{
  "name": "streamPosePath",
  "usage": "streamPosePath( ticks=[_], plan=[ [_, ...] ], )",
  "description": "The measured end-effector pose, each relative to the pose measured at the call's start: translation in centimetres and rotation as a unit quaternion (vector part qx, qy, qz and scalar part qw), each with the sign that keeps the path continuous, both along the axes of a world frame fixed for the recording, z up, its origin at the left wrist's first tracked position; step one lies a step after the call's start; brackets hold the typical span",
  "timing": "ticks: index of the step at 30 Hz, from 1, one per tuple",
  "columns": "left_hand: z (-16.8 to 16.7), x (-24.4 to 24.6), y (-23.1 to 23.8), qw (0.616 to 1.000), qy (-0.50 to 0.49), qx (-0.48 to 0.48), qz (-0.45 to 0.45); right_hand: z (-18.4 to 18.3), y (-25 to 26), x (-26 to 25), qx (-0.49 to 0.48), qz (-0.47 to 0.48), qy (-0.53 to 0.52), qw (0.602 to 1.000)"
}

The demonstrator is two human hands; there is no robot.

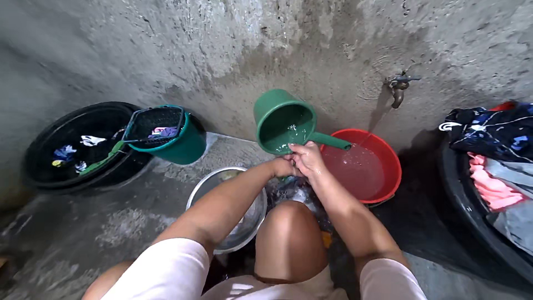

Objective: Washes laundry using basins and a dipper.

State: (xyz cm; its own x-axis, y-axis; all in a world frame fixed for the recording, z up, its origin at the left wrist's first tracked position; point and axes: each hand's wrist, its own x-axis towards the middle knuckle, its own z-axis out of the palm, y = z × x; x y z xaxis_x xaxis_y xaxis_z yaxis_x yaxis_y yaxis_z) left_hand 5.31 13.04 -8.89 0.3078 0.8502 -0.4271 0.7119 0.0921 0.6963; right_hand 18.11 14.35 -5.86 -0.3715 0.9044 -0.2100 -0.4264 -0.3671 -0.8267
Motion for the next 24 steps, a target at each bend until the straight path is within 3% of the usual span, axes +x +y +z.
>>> streamPosePath(
  ticks=[3, 5, 8, 11, 13, 15, 17, 19, 22, 24],
  plan=[
    [0.7, -0.2, 0.1, 0.995, 0.067, -0.020, -0.068, 0.8, -0.5, -0.3, -0.007, 0.000, -0.034, 0.999],
    [1.8, 0.2, -0.6, 0.994, 0.084, 0.022, -0.071, 1.0, -0.8, -0.5, 0.017, -0.004, -0.056, 0.998],
    [3.1, 0.8, -1.1, 0.982, 0.170, 0.026, -0.079, 0.0, -1.0, -0.6, 0.122, -0.024, -0.079, 0.989],
    [2.7, 0.6, -1.3, 0.979, 0.192, 0.045, -0.057, -1.6, -1.2, -0.2, 0.215, -0.117, -0.112, 0.963],
    [2.2, 0.4, -1.4, 0.985, 0.170, 0.028, -0.035, -2.8, -1.1, 0.9, 0.195, -0.208, -0.143, 0.948],
    [1.6, -0.2, -1.6, 0.994, 0.106, 0.009, 0.011, -4.0, -0.1, 2.9, 0.092, -0.315, -0.177, 0.928],
    [1.8, -0.8, -2.0, 0.998, 0.040, -0.009, 0.051, -6.0, 1.5, 6.3, -0.031, -0.371, -0.285, 0.883],
    [2.7, -1.3, -2.6, 0.997, -0.009, -0.003, 0.070, -8.0, 2.6, 10.6, -0.091, -0.334, -0.458, 0.819],
    [6.3, -1.6, -4.1, 0.994, -0.069, -0.017, 0.081, -10.2, 3.3, 16.2, -0.059, -0.210, -0.701, 0.679],
    [8.7, -2.5, -5.5, 0.986, -0.135, -0.021, 0.093, -12.0, 3.4, 18.4, -0.002, -0.145, -0.776, 0.614]
  ],
)
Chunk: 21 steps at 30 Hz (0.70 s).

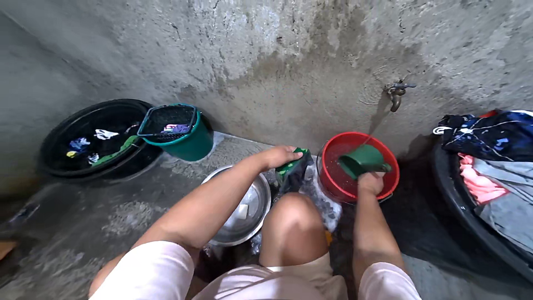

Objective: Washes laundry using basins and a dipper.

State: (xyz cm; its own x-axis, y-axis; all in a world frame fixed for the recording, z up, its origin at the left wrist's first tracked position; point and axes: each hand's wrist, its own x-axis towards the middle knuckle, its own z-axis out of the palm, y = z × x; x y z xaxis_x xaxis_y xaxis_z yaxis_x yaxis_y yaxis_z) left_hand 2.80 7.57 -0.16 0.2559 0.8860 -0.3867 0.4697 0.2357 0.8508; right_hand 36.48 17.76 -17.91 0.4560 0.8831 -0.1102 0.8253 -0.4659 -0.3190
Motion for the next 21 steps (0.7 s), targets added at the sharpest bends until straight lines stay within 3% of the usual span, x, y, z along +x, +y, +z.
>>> streamPosePath(
  ticks=[2, 4, 6, 8, 10, 13, 18, 21],
  plan=[
    [0.7, -1.3, -1.3, 0.990, -0.125, -0.002, 0.059, -0.5, -0.2, 0.5, -0.050, 0.060, -0.037, 0.996],
    [-0.5, -2.0, -1.6, 0.964, -0.219, -0.028, 0.147, -0.1, -0.6, 0.0, -0.104, 0.069, -0.008, 0.992],
    [-3.0, -2.1, -1.9, 0.958, -0.217, -0.082, 0.169, 0.4, -0.9, -0.5, -0.125, 0.022, 0.100, 0.987],
    [-4.4, -1.6, -1.9, 0.959, -0.217, -0.100, 0.155, 0.3, -0.7, -0.8, -0.065, -0.071, 0.270, 0.958],
    [-4.8, -0.9, -1.9, 0.960, -0.211, -0.102, 0.151, 0.6, -1.5, -2.3, 0.033, -0.163, 0.448, 0.879],
    [-5.5, 0.0, -1.1, 0.978, -0.149, -0.075, 0.126, 2.9, -2.7, -6.2, 0.146, -0.203, 0.595, 0.764],
    [-5.8, 2.1, 0.4, 0.993, 0.013, -0.003, 0.116, 7.9, -5.0, -12.7, 0.231, -0.136, 0.723, 0.636],
    [-5.7, 3.4, 1.0, 0.990, 0.088, 0.003, 0.113, 11.3, -6.0, -15.4, 0.185, -0.070, 0.796, 0.573]
  ],
)
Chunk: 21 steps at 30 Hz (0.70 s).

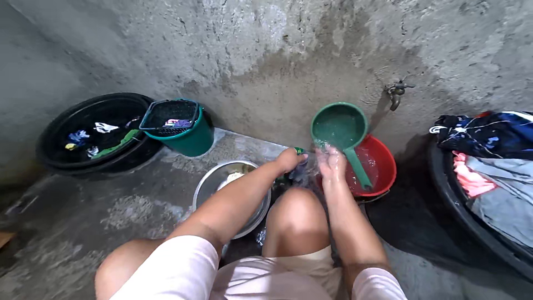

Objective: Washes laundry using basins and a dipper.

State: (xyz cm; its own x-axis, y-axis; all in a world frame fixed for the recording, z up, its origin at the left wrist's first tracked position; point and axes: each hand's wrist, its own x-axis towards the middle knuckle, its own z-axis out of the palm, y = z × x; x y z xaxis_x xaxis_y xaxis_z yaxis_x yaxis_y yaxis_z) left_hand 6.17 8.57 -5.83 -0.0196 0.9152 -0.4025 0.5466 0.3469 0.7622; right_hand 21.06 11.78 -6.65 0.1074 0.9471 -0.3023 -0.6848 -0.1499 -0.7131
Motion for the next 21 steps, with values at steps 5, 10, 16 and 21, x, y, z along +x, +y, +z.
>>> streamPosePath(
  ticks=[5, 10, 16, 21],
  plan=[
    [-0.5, -0.1, 0.5, 0.998, 0.047, -0.001, -0.043, 2.1, 0.3, -3.0, 0.035, 0.102, -0.019, 0.994],
    [-0.1, -1.2, 1.0, 0.963, 0.196, 0.037, -0.179, 2.8, 1.1, -4.0, 0.050, 0.186, -0.024, 0.981],
    [0.8, -1.1, 1.7, 0.932, 0.259, 0.011, -0.253, 4.0, 1.6, -4.5, 0.080, 0.241, -0.078, 0.964],
    [1.4, -0.7, 1.9, 0.929, 0.285, 0.007, -0.235, 3.0, 1.4, -5.5, 0.096, 0.177, -0.129, 0.971]
  ],
)
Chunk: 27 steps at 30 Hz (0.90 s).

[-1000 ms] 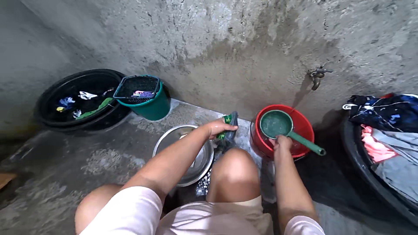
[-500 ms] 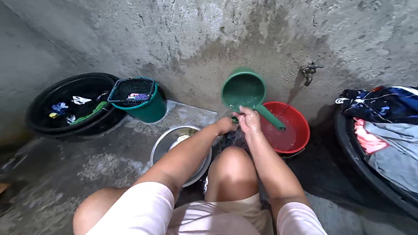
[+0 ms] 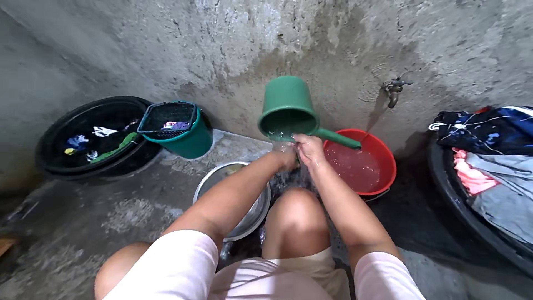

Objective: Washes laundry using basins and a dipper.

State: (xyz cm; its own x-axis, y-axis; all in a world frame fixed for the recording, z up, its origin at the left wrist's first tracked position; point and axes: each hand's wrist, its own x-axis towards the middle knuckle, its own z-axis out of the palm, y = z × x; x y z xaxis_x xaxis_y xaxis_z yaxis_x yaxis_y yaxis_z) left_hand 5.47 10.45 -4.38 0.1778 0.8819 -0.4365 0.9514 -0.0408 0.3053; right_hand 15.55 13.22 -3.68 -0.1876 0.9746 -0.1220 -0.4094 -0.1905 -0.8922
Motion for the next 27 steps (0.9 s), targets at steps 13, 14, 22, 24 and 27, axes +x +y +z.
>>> streamPosePath(
  ticks=[13, 14, 22, 24, 27],
  plan=[
    [4.0, -0.3, -0.9, 0.988, -0.142, -0.031, 0.052, -8.6, 2.3, 8.9, -0.207, -0.261, 0.120, 0.935],
    [5.8, 0.0, -1.0, 0.987, -0.151, -0.034, 0.051, -9.6, 2.2, 8.7, -0.173, -0.182, 0.076, 0.965],
    [17.6, -0.1, -2.6, 0.919, -0.365, 0.099, 0.114, -15.1, -1.9, 4.3, -0.261, 0.073, 0.032, 0.962],
    [16.3, -0.7, -2.5, 0.872, -0.444, 0.125, 0.164, -12.2, -2.5, 3.1, -0.259, 0.086, 0.177, 0.945],
    [8.7, 0.0, -2.2, 0.774, -0.546, 0.112, 0.302, -7.4, -2.2, 1.6, -0.191, 0.038, 0.265, 0.944]
  ],
)
